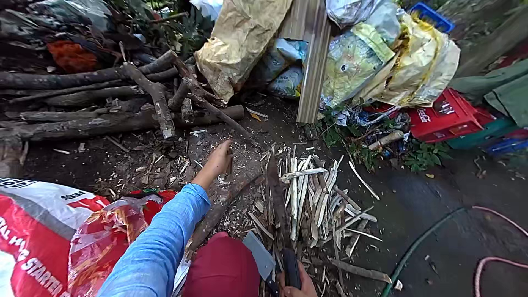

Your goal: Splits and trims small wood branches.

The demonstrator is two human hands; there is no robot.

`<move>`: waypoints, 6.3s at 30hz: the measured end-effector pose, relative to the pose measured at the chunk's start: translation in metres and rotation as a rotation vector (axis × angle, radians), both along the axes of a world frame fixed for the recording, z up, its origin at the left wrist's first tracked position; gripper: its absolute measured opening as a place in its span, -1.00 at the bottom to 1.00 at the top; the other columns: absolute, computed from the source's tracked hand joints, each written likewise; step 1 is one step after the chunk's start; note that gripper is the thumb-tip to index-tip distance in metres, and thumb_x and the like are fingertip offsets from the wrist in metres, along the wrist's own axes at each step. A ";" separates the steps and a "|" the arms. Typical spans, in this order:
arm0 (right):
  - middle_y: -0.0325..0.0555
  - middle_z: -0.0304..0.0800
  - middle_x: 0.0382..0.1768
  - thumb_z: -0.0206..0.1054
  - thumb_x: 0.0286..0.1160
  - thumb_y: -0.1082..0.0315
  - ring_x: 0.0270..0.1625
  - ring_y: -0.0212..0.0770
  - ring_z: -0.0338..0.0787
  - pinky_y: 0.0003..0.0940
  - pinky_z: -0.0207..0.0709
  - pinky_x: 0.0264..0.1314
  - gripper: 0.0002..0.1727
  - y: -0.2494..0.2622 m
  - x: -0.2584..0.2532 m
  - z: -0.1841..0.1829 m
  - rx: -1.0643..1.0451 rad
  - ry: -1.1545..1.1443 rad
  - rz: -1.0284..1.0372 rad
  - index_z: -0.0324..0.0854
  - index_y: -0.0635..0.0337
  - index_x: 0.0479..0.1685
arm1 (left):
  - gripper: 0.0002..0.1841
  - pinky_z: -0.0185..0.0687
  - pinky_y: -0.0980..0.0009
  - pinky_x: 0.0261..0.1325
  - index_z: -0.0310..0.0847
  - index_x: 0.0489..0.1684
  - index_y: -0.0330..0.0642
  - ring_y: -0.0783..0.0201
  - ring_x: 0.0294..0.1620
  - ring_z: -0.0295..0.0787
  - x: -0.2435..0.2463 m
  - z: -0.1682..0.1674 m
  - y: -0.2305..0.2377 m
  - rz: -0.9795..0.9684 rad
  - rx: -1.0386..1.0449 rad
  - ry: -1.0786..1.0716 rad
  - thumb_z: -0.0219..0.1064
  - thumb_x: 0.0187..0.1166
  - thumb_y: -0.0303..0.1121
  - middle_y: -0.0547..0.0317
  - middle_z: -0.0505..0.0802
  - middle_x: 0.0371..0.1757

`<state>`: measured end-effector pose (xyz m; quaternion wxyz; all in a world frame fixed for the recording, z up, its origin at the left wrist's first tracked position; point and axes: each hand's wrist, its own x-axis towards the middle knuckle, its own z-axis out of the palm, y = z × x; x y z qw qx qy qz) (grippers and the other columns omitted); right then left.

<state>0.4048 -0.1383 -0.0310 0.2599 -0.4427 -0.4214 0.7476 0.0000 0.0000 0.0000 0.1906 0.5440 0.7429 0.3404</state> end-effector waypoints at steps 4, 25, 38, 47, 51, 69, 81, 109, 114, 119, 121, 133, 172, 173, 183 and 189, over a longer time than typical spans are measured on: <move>-0.09 0.80 -0.12 0.33 -0.03 0.64 -0.28 -0.30 0.84 -0.32 0.79 -0.15 -0.20 0.024 -0.025 0.009 0.136 -0.162 0.076 0.14 0.43 0.44 | -0.48 0.54 -0.11 0.53 0.30 0.67 -0.45 -0.25 0.39 0.70 -0.005 -0.028 0.002 -0.006 -0.002 -0.114 0.21 0.76 -0.41 -0.43 0.67 0.41; -0.04 0.84 -0.25 0.42 0.07 0.51 -0.32 -0.38 0.81 -0.42 0.73 -0.21 -0.42 0.069 -0.087 -0.014 0.500 -0.384 0.024 0.46 0.56 0.21 | -0.55 0.54 -0.08 0.51 0.31 0.59 -0.58 -0.25 0.33 0.74 -0.001 -0.083 0.007 0.010 -0.030 -0.307 0.06 0.81 -0.49 -0.51 0.72 0.31; -0.09 0.65 -0.49 0.33 0.30 0.57 -0.63 -0.30 0.69 -0.37 0.70 -0.52 -0.42 0.101 -0.014 -0.017 0.265 -0.516 -0.554 0.31 0.45 0.39 | -0.61 0.60 -0.19 0.38 0.33 0.48 -0.59 -0.28 0.20 0.77 0.006 -0.118 0.006 -0.029 0.031 -0.279 0.11 0.80 -0.49 -0.51 0.71 0.21; -0.18 0.74 -0.32 0.39 0.05 0.58 -0.39 -0.43 0.81 -0.41 0.79 -0.24 -0.13 0.083 -0.065 0.020 0.460 -0.274 -0.090 0.09 0.65 0.52 | -0.48 0.57 -0.06 0.48 0.23 0.66 -0.52 -0.18 0.28 0.77 0.015 -0.105 0.028 -0.108 -0.089 -0.367 0.12 0.80 -0.39 -0.43 0.74 0.29; -0.13 0.69 -0.40 0.36 0.21 0.53 -0.51 -0.42 0.73 -0.43 0.73 -0.36 -0.25 0.085 -0.099 0.028 0.387 -0.306 0.076 0.21 0.64 0.50 | -0.58 0.60 -0.10 0.38 0.42 0.49 -0.53 -0.22 0.14 0.80 0.016 -0.101 0.025 -0.137 -0.101 -0.326 0.15 0.80 -0.38 -0.42 0.79 0.13; 0.19 0.72 -0.34 0.51 0.25 0.45 -0.40 -0.10 0.73 -0.07 0.68 -0.20 -0.40 0.097 -0.122 0.007 0.514 -0.667 0.248 0.48 0.62 0.29 | -0.61 0.59 -0.11 0.38 0.47 0.44 -0.50 -0.24 0.14 0.80 0.009 -0.103 0.023 -0.166 -0.088 -0.321 0.15 0.82 -0.38 -0.43 0.80 0.11; 0.19 0.72 -0.34 0.49 0.25 0.47 -0.41 -0.03 0.75 0.00 0.68 -0.19 -0.40 0.107 -0.129 0.018 0.463 -0.714 0.294 0.47 0.55 0.33 | -0.61 0.57 -0.11 0.39 0.47 0.45 -0.51 -0.26 0.15 0.79 0.013 -0.103 0.022 -0.160 -0.096 -0.319 0.14 0.82 -0.40 -0.44 0.79 0.11; 0.14 0.69 -0.40 0.47 0.26 0.49 -0.51 -0.11 0.70 -0.09 0.67 -0.30 -0.43 0.105 -0.130 0.005 0.383 -0.705 0.257 0.45 0.56 0.30 | -0.59 0.56 -0.15 0.37 0.41 0.50 -0.50 -0.29 0.15 0.78 0.008 -0.094 0.038 -0.127 -0.140 -0.301 0.10 0.85 -0.37 -0.46 0.78 0.10; 0.13 0.70 -0.40 0.45 0.22 0.51 -0.52 -0.16 0.72 -0.13 0.70 -0.33 -0.37 0.099 -0.128 0.014 0.470 -0.628 0.153 0.42 0.59 0.36 | -0.59 0.55 -0.16 0.40 0.40 0.52 -0.49 -0.30 0.17 0.76 0.008 -0.092 0.038 -0.146 -0.164 -0.289 0.10 0.85 -0.36 -0.44 0.77 0.12; 0.13 0.71 -0.42 0.44 0.25 0.48 -0.51 -0.07 0.72 -0.04 0.68 -0.33 -0.41 0.114 -0.134 0.021 0.468 -0.726 0.233 0.46 0.52 0.35 | -0.60 0.55 -0.17 0.39 0.44 0.47 -0.49 -0.31 0.16 0.77 0.015 -0.097 0.040 -0.153 -0.164 -0.275 0.12 0.85 -0.35 -0.45 0.77 0.09; 0.14 0.71 -0.41 0.43 0.24 0.49 -0.49 -0.04 0.73 -0.01 0.67 -0.31 -0.41 0.118 -0.135 0.016 0.450 -0.763 0.249 0.46 0.50 0.35 | -0.59 0.54 -0.17 0.40 0.42 0.50 -0.49 -0.31 0.17 0.76 0.014 -0.096 0.039 -0.152 -0.178 -0.282 0.11 0.85 -0.34 -0.45 0.77 0.10; 0.07 0.70 -0.42 0.43 0.22 0.52 -0.55 -0.17 0.70 -0.15 0.68 -0.36 -0.40 0.115 -0.135 0.020 0.452 -0.690 0.194 0.43 0.53 0.35 | -0.60 0.53 -0.15 0.42 0.41 0.50 -0.49 -0.29 0.19 0.76 0.011 -0.095 0.041 -0.163 -0.174 -0.297 0.12 0.84 -0.37 -0.45 0.76 0.14; 0.02 0.65 -0.42 0.43 0.58 0.39 -0.58 -0.22 0.70 -0.28 0.72 -0.39 -0.49 0.099 -0.124 -0.120 -0.079 -0.674 0.364 0.35 0.40 0.39 | -0.15 0.33 -0.33 0.64 0.06 0.90 -0.06 -0.33 0.64 0.48 0.014 -0.137 -0.091 0.047 -0.715 -0.324 0.32 0.67 0.11 -0.32 0.49 0.69; 0.06 0.69 -0.37 0.44 0.54 0.42 -0.52 -0.19 0.74 -0.25 0.74 -0.32 -0.49 0.099 -0.125 -0.122 -0.065 -0.685 0.376 0.36 0.42 0.38 | -0.10 0.35 -0.33 0.62 -0.02 0.93 -0.02 -0.35 0.65 0.46 0.026 -0.134 -0.082 0.033 -0.786 -0.263 0.34 0.65 0.13 -0.32 0.43 0.73; 0.00 0.64 -0.48 0.40 0.39 0.56 -0.62 -0.22 0.67 -0.27 0.68 -0.45 -0.52 0.104 -0.120 -0.078 0.009 -0.644 0.308 0.40 0.40 0.31 | -0.41 0.46 -0.21 0.54 0.29 0.61 -0.45 -0.31 0.47 0.65 0.054 -0.145 -0.069 0.092 -0.851 -0.392 0.01 0.90 -0.06 -0.48 0.69 0.37; -0.38 0.76 -0.51 0.46 0.18 0.38 -0.53 -0.44 0.77 -0.44 0.78 -0.41 -0.59 0.162 -0.139 0.060 0.788 -0.084 -0.132 0.51 0.31 0.03 | -0.45 0.47 -0.23 0.52 0.34 0.56 -0.47 -0.34 0.43 0.66 0.053 -0.152 -0.079 -0.003 -0.770 -0.353 -0.01 0.91 -0.11 -0.51 0.69 0.34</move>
